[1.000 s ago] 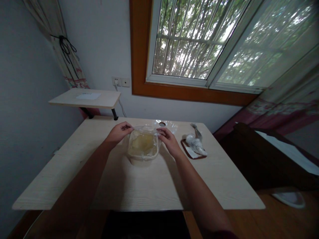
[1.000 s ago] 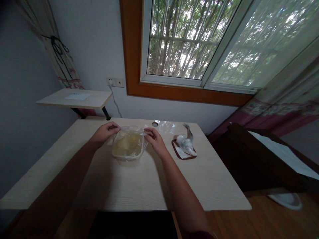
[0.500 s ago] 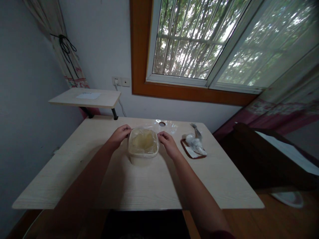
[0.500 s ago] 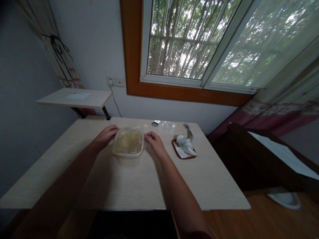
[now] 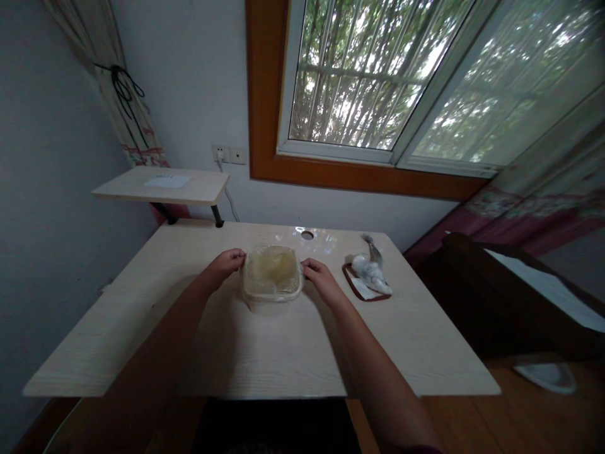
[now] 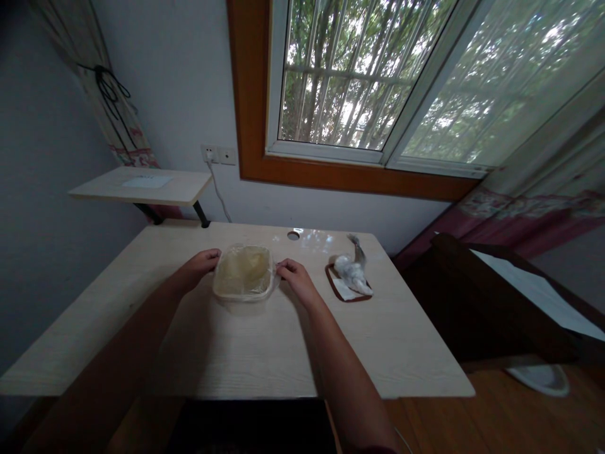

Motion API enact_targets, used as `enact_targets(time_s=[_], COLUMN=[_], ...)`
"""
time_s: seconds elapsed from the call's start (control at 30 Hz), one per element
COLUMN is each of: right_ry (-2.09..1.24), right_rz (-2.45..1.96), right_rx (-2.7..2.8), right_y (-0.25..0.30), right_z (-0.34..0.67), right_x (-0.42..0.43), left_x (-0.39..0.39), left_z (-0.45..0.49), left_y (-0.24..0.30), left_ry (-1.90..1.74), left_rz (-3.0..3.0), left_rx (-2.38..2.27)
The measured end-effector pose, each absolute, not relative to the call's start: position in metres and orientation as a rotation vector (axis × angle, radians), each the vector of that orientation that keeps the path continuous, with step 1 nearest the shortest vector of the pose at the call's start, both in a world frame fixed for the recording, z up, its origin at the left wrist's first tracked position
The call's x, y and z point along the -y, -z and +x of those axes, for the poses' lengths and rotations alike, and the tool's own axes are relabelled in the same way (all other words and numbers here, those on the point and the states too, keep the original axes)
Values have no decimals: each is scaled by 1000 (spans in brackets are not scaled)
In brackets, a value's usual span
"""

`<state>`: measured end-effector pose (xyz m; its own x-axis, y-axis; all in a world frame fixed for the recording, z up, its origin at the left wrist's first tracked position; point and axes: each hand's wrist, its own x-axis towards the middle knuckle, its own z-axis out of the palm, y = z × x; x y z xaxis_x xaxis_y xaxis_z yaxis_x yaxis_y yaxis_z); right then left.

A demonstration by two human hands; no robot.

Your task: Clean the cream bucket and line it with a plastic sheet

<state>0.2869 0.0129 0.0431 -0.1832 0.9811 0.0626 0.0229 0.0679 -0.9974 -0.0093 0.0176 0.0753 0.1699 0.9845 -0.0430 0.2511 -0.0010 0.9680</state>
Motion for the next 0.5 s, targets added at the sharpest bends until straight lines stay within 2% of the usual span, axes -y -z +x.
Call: enact_targets(time_s=[0.27,0.37,0.5], right_ry=[-1278,-1091,-697], right_rz=[-1152,-1197,-1153], right_rx=[1522,1593,1636], right_y=[-38,-47,-73], right_z=[298,301,301], right_x=[-4,-1,8], left_x=[-16,-15,-3], left_z=[-22,-24,-19], left_y=[-54,-63,-101], left_ry=[-846,-1017,-1283], left_rz=[1487,1617,1931], left_rx=[-1292,-1378,-1363])
